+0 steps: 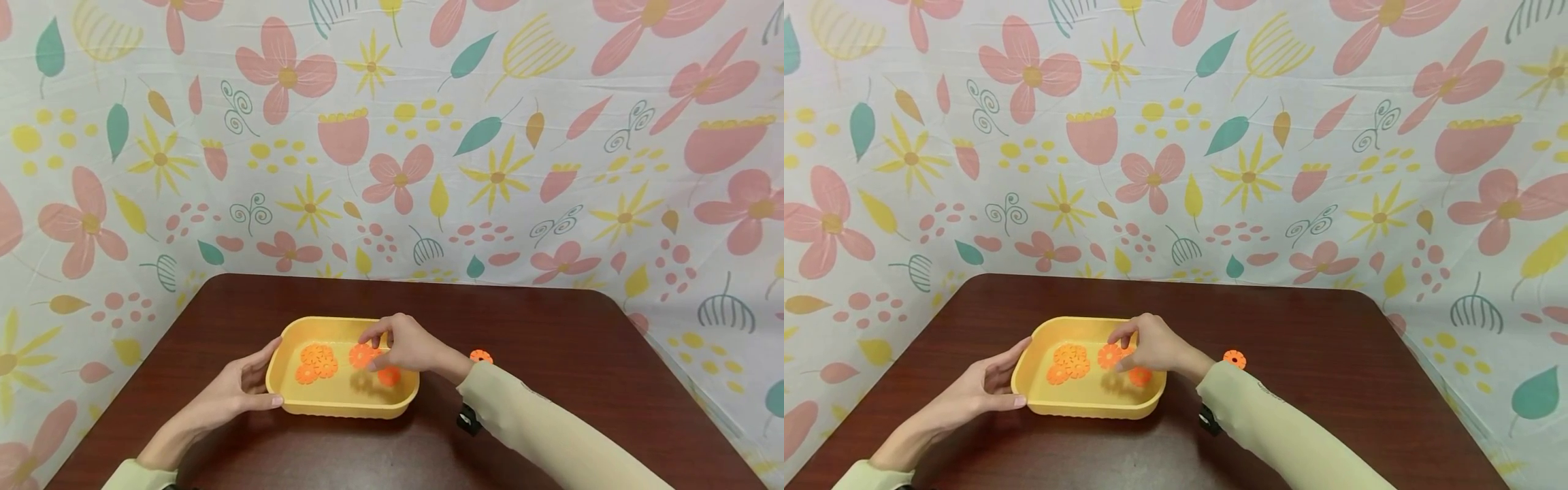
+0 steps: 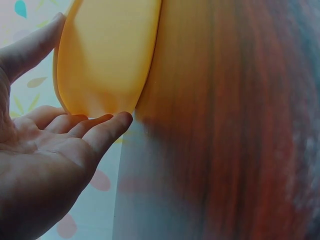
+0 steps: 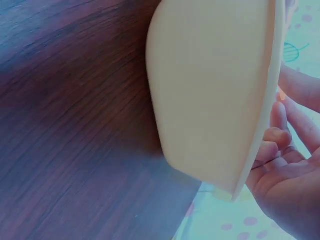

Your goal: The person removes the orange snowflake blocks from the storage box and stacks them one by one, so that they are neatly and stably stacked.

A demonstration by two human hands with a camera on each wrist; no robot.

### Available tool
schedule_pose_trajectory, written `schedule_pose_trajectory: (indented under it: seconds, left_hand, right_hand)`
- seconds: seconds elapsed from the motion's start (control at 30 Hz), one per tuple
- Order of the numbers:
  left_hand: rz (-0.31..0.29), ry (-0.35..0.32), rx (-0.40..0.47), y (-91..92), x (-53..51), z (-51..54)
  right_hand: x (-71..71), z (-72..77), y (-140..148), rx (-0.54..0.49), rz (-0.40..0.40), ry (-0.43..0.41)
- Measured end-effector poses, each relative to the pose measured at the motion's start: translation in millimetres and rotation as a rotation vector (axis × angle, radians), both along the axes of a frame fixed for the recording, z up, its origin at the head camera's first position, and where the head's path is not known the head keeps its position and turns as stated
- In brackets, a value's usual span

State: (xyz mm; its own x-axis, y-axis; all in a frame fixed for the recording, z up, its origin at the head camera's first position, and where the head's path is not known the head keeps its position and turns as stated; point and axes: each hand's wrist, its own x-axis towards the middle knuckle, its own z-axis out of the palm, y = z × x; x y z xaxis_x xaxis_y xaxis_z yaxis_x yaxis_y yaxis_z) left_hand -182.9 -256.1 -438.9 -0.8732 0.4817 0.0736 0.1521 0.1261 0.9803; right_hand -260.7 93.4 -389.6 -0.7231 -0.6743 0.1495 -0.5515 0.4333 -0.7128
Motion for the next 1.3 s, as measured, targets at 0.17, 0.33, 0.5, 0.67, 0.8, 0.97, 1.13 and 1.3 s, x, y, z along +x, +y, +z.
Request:
schedule_pose_trajectory:
  seconds: [0.17,0.33,0.5,0.67,0.8,0.97,1.13,1.3]
  left_hand:
    - [-0.002,-0.006,0.01,-0.8,0.6,-0.2]
    - [-0.007,-0.016,0.016,0.3,1.6,0.4]
    - [-0.011,-0.017,0.015,1.7,1.6,0.5]
    - [-0.003,-0.026,0.013,0.5,1.5,-0.7]
    - [-0.002,-0.022,0.007,0.0,1.4,-1.1]
    - [-0.003,-0.017,0.006,0.3,1.0,-0.8]
    - [-0.01,-0.017,0.004,-0.1,0.6,0.6]
    - [-0.024,-0.013,0.0,-0.8,0.1,1.5]
  right_hand:
    - [1.9,1.9,9.4,0.007,-0.026,0.0]
    - [8.4,8.4,17.9,0.015,-0.05,-0.006]
    - [18.3,15.9,28.5,0.021,-0.086,-0.023]
    - [24.0,18.1,39.5,0.012,-0.106,-0.02]
    - [25.4,16.9,49.6,-0.003,-0.123,-0.008]
    - [27.1,16.0,65.3,-0.029,-0.143,0.015]
    - [29.9,15.4,84.0,-0.05,-0.182,0.033]
    - [31.9,13.6,103.8,-0.052,-0.224,0.036]
